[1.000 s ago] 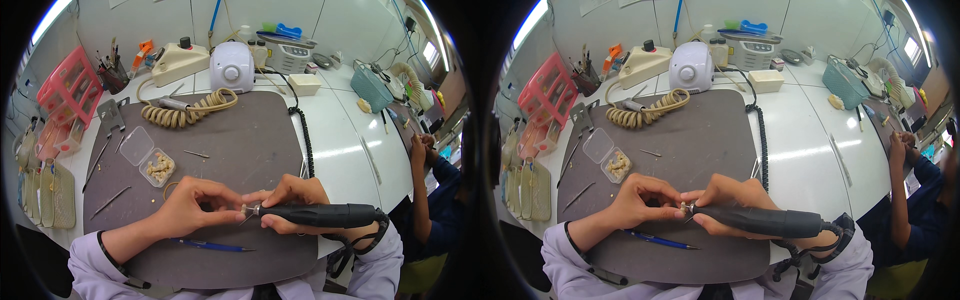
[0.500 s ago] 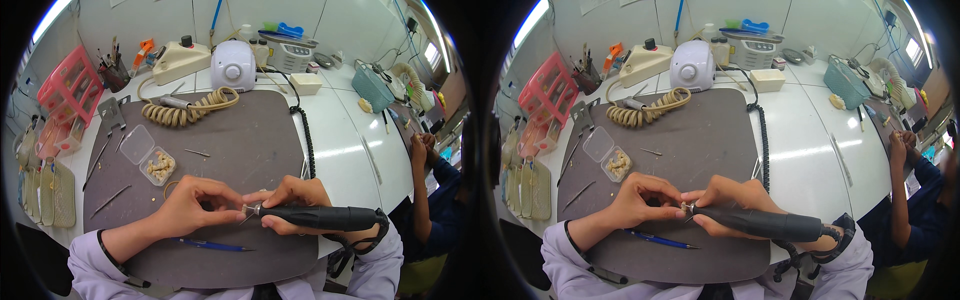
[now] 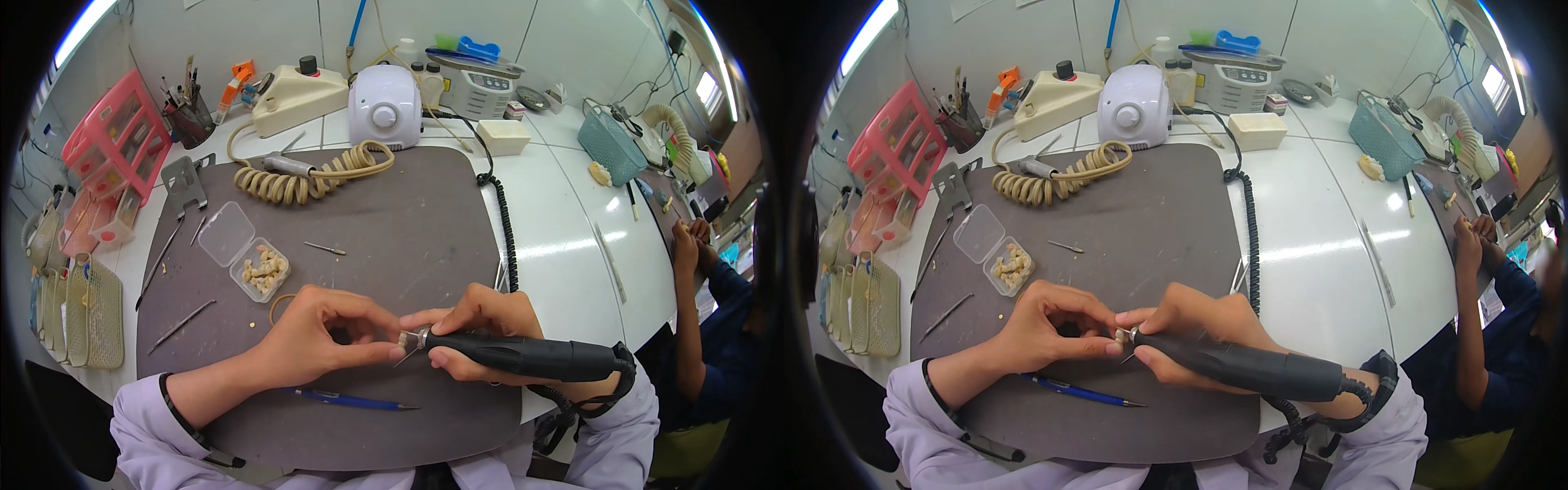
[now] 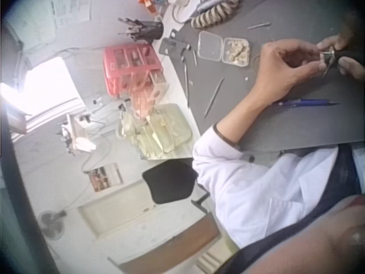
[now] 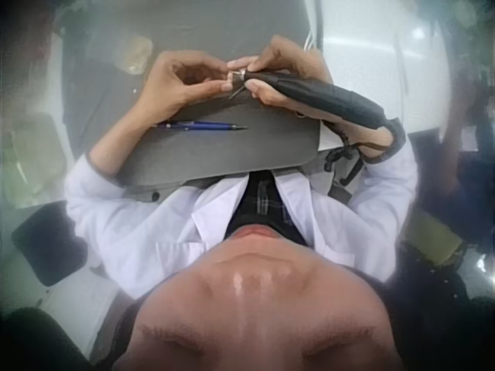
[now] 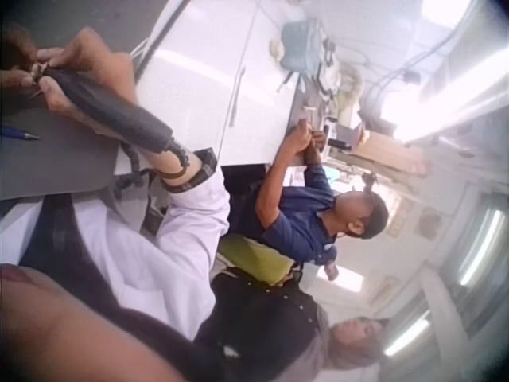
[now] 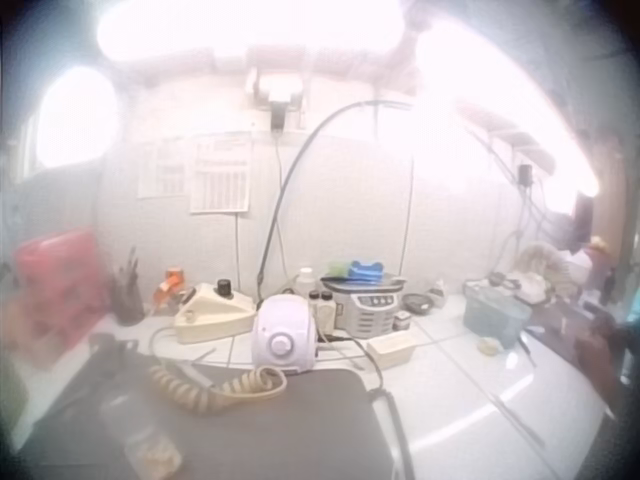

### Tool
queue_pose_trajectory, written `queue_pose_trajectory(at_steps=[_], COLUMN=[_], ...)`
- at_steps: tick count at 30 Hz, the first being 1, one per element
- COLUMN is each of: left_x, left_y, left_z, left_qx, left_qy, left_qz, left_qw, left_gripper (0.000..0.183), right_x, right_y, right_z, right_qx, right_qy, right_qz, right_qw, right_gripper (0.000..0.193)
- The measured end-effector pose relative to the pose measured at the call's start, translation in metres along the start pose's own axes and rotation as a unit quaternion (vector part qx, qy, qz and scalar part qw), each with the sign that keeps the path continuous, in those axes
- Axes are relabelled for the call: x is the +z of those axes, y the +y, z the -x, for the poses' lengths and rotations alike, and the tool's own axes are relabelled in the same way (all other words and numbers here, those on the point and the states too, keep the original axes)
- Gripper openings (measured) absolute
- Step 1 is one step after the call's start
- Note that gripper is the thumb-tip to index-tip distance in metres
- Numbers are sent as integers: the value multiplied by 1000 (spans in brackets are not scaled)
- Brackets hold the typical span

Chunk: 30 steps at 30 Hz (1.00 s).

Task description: The person holds a small, tooth-colored object in their left hand and uses a rotary carving tool in their right hand to shape and smooth its surface. The person rotates the object frequently to access different angles while working at a cluttered workstation.

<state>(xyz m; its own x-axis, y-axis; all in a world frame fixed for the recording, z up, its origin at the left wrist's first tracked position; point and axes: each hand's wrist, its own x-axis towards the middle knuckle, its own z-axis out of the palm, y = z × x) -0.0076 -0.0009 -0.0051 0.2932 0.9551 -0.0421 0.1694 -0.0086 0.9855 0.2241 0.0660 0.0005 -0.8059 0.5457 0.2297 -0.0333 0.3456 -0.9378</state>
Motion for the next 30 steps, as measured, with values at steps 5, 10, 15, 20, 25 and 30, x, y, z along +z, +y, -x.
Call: queue_pose_trajectory(at_steps=[5,10,15,20,25,30], left_x=[-1,-1,-1,-1,-1,-1], left_y=[-1,-1,3,-1,0,0], left_z=[0,1,0,1,0,0], left_qx=[-1,-3,-14,-7,1,-4], left_qy=[-2,-1,-10,-5,-9,-12], left_qz=[-2,-6,1,10,8,5], left_qw=[1000,1000,1000,1000,1000,1000], left_gripper=[19,19,18,19,20,20], right_x=[-4,-2,1,-2,-2,-1], right_y=[-2,0,2,1,3,4], right_z=[0,0,1,1,0,0], right_qx=[17,14,6,-23,-33,-33], right_qy=[-29,-9,4,-22,-10,-7], right_qz=[20,-6,-10,34,16,4], right_qw=[999,1000,1000,999,999,999], right_gripper=[24,25,26,27,26,25])
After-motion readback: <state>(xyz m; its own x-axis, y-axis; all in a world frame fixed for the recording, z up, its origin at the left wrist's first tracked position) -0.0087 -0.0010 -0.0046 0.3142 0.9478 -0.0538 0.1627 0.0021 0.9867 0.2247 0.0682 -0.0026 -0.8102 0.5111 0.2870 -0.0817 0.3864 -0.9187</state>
